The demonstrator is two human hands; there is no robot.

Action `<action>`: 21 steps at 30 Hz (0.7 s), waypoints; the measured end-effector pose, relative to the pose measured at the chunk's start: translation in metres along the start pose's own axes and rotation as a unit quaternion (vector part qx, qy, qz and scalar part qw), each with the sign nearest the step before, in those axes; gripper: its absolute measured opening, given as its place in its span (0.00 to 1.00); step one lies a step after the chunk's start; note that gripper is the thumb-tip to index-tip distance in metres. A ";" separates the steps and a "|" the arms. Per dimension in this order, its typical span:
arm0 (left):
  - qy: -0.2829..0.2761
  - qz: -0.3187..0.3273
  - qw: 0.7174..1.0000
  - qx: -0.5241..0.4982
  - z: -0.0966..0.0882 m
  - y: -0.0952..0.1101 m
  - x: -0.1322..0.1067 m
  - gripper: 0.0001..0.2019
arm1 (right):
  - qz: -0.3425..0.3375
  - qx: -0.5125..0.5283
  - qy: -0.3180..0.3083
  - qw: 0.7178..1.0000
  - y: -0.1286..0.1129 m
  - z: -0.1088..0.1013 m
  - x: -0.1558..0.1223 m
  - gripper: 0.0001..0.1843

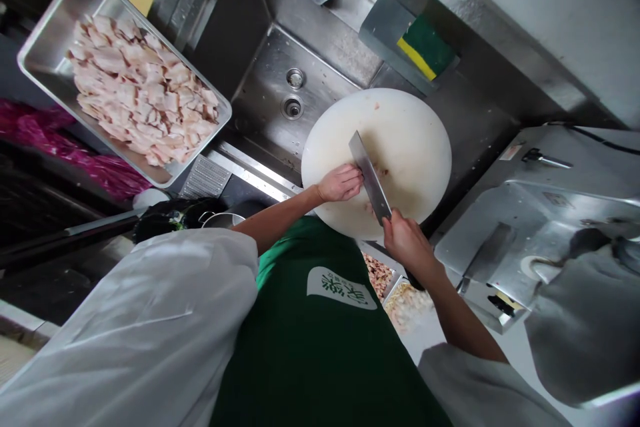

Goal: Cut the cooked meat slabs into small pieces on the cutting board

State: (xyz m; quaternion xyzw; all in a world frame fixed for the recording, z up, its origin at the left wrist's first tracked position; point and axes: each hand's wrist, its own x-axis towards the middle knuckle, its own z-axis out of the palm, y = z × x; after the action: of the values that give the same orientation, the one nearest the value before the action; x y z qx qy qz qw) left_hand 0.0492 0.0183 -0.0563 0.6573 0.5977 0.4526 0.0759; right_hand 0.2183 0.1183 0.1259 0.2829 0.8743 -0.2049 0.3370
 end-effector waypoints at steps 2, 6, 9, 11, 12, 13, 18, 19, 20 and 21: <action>-0.012 -0.017 1.000 -0.010 -0.001 0.001 -0.001 0.15 | -0.012 0.014 0.029 0.999 -0.012 0.004 0.034 0.18; 0.002 -0.031 0.999 0.006 -0.006 0.007 -0.002 0.13 | -0.058 0.035 0.102 0.992 -0.025 0.002 0.084 0.20; 0.012 -0.026 0.999 0.024 -0.008 0.011 -0.002 0.11 | -0.037 0.017 0.069 0.997 -0.020 -0.007 0.071 0.18; 0.004 -0.023 0.999 0.024 -0.007 0.011 -0.002 0.12 | -0.013 -0.003 0.050 0.999 -0.013 -0.011 0.042 0.17; -0.001 -0.024 0.999 0.023 -0.007 0.011 -0.001 0.13 | -0.006 -0.011 0.044 0.999 -0.009 -0.012 0.025 0.17; -0.005 -0.027 0.999 0.021 -0.006 0.010 -0.001 0.13 | -0.002 -0.015 0.037 0.999 -0.005 -0.012 0.009 0.17; -0.013 -0.026 1.000 0.011 -0.005 0.007 -0.002 0.14 | 0.007 -0.006 -0.012 1.000 0.004 -0.006 -0.027 0.15; -0.012 -0.027 1.000 0.007 -0.005 0.007 -0.002 0.14 | 0.007 -0.004 -0.013 1.000 0.001 -0.004 -0.019 0.16; -0.011 -0.031 0.999 0.000 -0.006 0.008 -0.002 0.14 | 0.003 -0.001 -0.014 1.000 -0.005 -0.003 -0.007 0.16; -0.011 -0.037 0.999 -0.007 -0.006 0.008 -0.002 0.14 | -0.006 0.003 -0.007 1.000 -0.011 -0.003 0.008 0.17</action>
State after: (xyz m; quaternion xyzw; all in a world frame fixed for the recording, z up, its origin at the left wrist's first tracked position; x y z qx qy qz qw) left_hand 0.0509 0.0116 -0.0482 0.6388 0.6176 0.4468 0.1041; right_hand 0.2052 0.1141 0.1240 0.2767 0.8731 -0.2114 0.3414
